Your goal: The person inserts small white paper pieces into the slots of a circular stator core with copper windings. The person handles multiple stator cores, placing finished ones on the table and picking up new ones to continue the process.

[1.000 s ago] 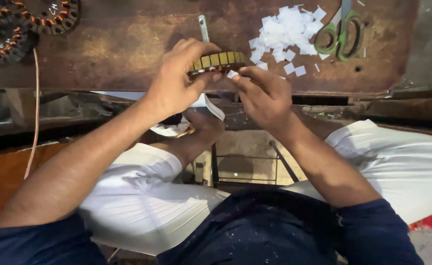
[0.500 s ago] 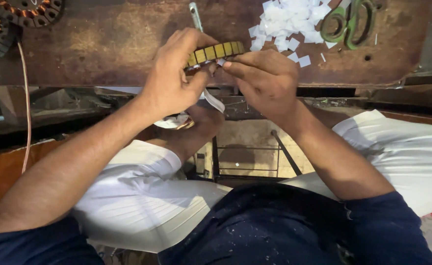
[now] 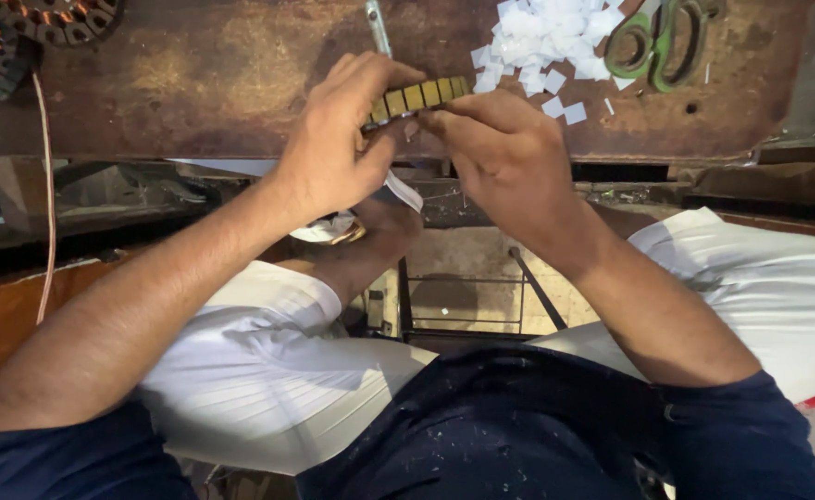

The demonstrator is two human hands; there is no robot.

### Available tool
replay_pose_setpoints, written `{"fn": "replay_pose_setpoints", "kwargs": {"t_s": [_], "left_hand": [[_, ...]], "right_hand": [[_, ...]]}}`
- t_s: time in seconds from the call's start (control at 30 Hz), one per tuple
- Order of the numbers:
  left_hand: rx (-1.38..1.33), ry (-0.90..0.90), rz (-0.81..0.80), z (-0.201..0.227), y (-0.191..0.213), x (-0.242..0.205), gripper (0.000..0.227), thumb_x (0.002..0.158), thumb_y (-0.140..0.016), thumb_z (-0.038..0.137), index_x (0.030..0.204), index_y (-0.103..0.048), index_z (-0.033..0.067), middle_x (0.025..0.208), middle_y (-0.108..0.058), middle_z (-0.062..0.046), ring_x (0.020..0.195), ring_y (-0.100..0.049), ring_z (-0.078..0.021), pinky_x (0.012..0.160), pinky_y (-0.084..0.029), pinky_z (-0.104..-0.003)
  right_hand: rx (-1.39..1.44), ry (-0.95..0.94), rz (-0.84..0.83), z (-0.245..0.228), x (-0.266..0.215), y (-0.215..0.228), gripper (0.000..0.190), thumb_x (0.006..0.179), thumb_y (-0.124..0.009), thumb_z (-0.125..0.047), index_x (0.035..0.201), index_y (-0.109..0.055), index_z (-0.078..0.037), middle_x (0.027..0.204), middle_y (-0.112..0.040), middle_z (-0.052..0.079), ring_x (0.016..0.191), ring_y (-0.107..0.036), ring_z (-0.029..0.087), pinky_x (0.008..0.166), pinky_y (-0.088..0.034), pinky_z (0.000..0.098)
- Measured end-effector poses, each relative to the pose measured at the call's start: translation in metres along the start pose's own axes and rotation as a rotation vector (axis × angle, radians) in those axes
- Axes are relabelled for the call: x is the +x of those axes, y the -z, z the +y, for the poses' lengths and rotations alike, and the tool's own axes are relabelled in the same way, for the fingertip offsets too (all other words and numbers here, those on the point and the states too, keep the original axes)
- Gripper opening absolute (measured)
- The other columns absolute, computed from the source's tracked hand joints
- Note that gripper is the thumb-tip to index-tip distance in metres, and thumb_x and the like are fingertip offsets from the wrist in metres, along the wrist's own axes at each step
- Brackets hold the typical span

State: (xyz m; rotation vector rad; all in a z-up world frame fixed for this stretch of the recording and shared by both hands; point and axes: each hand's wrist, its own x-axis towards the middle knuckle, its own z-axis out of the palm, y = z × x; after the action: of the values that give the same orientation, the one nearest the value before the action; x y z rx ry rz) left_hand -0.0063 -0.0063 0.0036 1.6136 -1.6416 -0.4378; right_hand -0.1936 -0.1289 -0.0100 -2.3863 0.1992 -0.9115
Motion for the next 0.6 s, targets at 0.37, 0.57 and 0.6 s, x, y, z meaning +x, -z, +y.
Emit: {"fn": "replay_pose_setpoints", "kwargs": {"t_s": [0.37, 0.57, 0.6], "left_hand": [[0.006, 0.029, 0.039, -0.008, -0.007, -0.001, 0.041, 0.083, -0.06, -0.009, 0.123, -0.06, 0.0017, 0.112, -0.065, -0.016, 0.111, -0.062, -0.0383, 0.097, -0.05, -0.046], [-0.024, 0.015, 0.02, -0.001, 0.0, 0.008, 0.042, 0.083, -0.061, -0.006, 0.124, -0.061, 0.0018, 0.113, -0.067, -0.016, 0.111, -0.063, -0.0383, 0.095, -0.051, -0.045], [-0.034, 0.02, 0.01, -0.002, -0.001, 0.007, 0.039, 0.085, -0.062, -0.006, 0.124, -0.061, 0.0025, 0.111, -0.067, -0.015, 0.11, -0.063, -0.0378, 0.094, -0.051, -0.045]], "right_hand": [[-0.087, -0.087, -0.005, -0.01, 0.001, -0.01, 0.023, 0.094, -0.078, -0.001, 0.114, -0.067, -0.003, 0.11, -0.069, 0.011, 0.101, -0.068, 0.031, 0.087, -0.056, 0.0416], [-0.131, -0.114, -0.031, -0.012, 0.007, -0.002, 0.023, 0.088, -0.078, 0.001, 0.109, -0.071, -0.004, 0.103, -0.069, 0.012, 0.096, -0.068, 0.032, 0.083, -0.056, 0.0423], [-0.122, -0.102, -0.024, -0.01, 0.005, -0.001, 0.022, 0.089, -0.078, 0.0, 0.11, -0.072, -0.004, 0.106, -0.07, 0.012, 0.098, -0.068, 0.032, 0.084, -0.057, 0.0416]]}}
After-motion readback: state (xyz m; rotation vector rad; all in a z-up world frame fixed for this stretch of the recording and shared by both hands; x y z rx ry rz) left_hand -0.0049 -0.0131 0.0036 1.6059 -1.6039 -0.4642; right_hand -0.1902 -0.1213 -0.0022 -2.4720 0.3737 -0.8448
